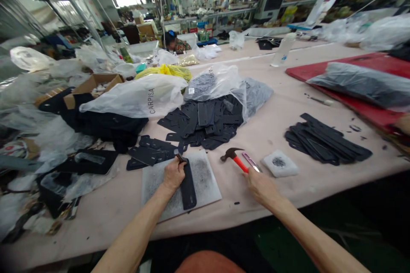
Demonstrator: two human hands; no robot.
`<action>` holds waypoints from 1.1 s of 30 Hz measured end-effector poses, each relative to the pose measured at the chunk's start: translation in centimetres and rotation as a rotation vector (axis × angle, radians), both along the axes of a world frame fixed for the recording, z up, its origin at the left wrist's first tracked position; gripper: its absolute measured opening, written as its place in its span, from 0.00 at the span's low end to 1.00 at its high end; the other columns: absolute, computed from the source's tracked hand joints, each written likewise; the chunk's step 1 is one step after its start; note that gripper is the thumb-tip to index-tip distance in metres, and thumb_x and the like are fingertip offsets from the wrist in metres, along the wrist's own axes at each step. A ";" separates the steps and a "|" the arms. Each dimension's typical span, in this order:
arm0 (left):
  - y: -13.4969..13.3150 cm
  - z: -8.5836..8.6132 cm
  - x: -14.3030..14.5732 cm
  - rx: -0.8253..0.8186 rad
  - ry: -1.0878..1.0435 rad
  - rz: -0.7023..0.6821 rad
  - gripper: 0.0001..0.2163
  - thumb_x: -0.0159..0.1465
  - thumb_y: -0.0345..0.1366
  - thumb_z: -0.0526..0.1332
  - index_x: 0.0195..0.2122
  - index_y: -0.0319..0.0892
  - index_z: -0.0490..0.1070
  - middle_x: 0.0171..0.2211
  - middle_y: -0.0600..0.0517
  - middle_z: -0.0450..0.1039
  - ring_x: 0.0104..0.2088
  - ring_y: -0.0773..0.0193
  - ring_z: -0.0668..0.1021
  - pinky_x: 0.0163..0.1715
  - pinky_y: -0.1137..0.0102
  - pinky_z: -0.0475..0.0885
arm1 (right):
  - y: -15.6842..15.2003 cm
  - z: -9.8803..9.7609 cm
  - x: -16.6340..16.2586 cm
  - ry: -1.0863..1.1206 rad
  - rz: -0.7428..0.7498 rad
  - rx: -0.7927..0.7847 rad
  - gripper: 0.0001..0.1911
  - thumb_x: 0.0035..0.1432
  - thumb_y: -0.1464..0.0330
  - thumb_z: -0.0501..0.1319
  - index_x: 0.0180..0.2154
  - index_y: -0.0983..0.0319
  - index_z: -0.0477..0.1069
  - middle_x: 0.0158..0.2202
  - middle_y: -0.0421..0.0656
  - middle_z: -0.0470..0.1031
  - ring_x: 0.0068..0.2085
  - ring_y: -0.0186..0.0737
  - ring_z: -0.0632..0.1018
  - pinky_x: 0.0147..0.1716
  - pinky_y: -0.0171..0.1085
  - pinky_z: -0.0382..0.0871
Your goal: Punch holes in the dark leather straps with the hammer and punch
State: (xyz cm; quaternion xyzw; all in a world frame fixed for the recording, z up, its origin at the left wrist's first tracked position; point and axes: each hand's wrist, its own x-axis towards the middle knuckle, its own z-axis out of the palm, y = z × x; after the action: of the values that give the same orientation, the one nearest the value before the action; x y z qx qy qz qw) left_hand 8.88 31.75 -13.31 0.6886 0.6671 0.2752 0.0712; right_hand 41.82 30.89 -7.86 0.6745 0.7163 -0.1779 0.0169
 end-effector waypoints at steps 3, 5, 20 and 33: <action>0.1 -0.2 -0.1 0.003 0.005 0.011 0.06 0.65 0.32 0.55 0.38 0.41 0.71 0.33 0.46 0.78 0.35 0.57 0.80 0.36 0.68 0.72 | -0.6 0.0 -3.4 0.020 0.109 0.242 0.16 0.65 0.67 0.50 0.50 0.66 0.66 0.50 0.57 0.70 0.48 0.53 0.72 0.44 0.47 0.63; 0.1 -0.2 -0.1 0.003 0.003 0.017 0.07 0.65 0.33 0.54 0.37 0.41 0.71 0.33 0.45 0.78 0.35 0.57 0.80 0.36 0.68 0.72 | -1.1 0.8 -7.3 0.125 0.248 0.353 0.18 0.64 0.67 0.53 0.53 0.64 0.66 0.55 0.55 0.67 0.53 0.54 0.68 0.51 0.49 0.60; 2.3 3.4 -2.1 0.025 -0.402 0.365 0.10 0.61 0.41 0.57 0.32 0.40 0.72 0.29 0.49 0.78 0.31 0.59 0.78 0.32 0.69 0.70 | -3.6 -2.3 -16.3 0.386 0.469 0.256 0.31 0.61 0.57 0.58 0.62 0.63 0.61 0.65 0.50 0.59 0.65 0.55 0.57 0.64 0.59 0.40; -3.4 1.0 -1.2 -0.034 -0.472 0.060 0.10 0.64 0.36 0.56 0.39 0.42 0.76 0.38 0.49 0.80 0.40 0.60 0.81 0.44 0.65 0.76 | -5.9 -2.9 -13.5 0.328 0.639 0.220 0.30 0.63 0.62 0.55 0.65 0.62 0.55 0.68 0.47 0.54 0.68 0.54 0.52 0.64 0.62 0.35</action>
State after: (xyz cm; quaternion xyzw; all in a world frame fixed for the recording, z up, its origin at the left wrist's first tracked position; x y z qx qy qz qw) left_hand 7.64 28.35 -12.33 0.5838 0.6565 0.4193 0.2287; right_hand 28.32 24.99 -10.81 0.3773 0.8986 -0.1915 -0.1159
